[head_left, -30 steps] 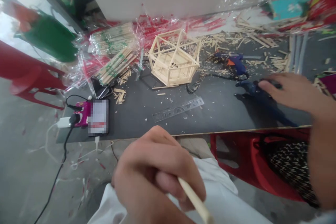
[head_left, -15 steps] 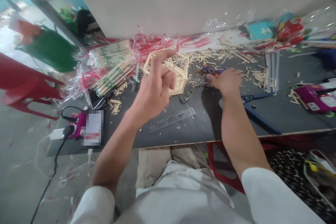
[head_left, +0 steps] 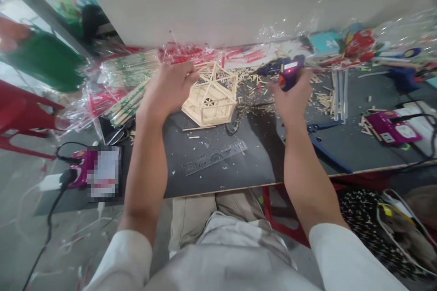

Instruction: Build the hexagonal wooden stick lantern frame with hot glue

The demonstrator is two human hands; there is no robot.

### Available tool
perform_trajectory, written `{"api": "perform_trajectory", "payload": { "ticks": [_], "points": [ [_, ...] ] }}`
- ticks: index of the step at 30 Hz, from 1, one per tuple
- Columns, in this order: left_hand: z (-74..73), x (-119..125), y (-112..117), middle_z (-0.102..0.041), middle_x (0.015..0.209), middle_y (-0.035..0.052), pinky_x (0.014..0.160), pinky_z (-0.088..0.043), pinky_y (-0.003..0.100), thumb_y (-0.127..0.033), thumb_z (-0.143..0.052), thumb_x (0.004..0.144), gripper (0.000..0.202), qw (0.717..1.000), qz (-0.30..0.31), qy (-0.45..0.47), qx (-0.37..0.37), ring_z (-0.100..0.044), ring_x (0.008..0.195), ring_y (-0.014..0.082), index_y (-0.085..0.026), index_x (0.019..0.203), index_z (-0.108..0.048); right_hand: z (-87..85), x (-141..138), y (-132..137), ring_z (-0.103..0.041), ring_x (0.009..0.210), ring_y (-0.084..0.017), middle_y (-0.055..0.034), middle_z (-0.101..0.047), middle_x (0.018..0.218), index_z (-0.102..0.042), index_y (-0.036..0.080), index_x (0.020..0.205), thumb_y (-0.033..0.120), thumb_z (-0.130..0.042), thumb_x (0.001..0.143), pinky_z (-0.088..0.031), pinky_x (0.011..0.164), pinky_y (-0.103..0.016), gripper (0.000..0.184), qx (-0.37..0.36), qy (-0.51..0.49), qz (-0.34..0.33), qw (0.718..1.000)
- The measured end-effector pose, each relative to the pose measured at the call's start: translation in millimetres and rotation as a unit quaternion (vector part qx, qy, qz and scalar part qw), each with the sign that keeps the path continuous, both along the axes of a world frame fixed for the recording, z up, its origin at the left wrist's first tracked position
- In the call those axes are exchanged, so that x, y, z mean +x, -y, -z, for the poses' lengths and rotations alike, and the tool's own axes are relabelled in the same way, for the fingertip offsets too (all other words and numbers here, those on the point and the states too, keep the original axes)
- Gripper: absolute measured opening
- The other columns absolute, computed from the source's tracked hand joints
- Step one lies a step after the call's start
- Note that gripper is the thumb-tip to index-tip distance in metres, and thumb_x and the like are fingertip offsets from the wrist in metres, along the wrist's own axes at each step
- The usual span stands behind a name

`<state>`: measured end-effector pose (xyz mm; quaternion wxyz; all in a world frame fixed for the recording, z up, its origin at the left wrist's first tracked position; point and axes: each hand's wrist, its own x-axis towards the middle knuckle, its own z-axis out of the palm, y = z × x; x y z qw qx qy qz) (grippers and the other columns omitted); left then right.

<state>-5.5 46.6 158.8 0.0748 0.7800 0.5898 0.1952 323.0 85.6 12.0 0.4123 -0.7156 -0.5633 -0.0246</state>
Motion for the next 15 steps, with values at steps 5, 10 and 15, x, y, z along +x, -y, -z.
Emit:
{"api": "perform_trajectory", "payload": {
  "ticks": [5, 10, 15],
  "points": [
    [-3.9, -17, 3, -0.066, 0.072, 0.0035, 0.09, -0.048, 0.039, -0.043, -0.044, 0.099, 0.033, 1.0, 0.014, -0.001, 0.019, -0.06, 0.076, 0.0237, -0.026, 0.091, -0.071, -8.8, -18, 8, -0.072, 0.102, -0.028, -0.011, -0.072, 0.113, -0.054, 0.025, 0.135, 0.069, -0.058, 0.094, -0.059, 0.094, -0.049, 0.06, 0.094, 0.036, -0.074, 0.992],
    [-4.9, -26, 5, -0.072, 0.087, 0.0082, 0.095, -0.046, 0.041, -0.048, -0.042, 0.098, 0.04, 0.999, -0.004, -0.048, -0.006, -0.064, 0.093, 0.0304, -0.027, 0.099, -0.075, -2.9, -40, 14, -0.07, 0.101, -0.029, -0.0127, -0.073, 0.107, -0.059, 0.021, 0.13, 0.082, -0.047, 0.094, -0.058, 0.096, -0.05, 0.072, 0.222, 0.092, -0.096, 0.966],
    [-3.9, -22, 5, -0.074, 0.091, 0.0086, 0.093, -0.044, 0.039, -0.048, -0.041, 0.097, 0.042, 0.996, 0.038, -0.066, -0.055, -0.063, 0.098, 0.0305, -0.024, 0.102, -0.075, 6.4, -61, 19, -0.068, 0.109, -0.03, -0.0143, -0.07, 0.115, -0.057, 0.025, 0.134, 0.081, -0.044, 0.096, -0.058, 0.097, -0.049, 0.069, 0.225, 0.088, -0.163, 0.957]
  ]
}}
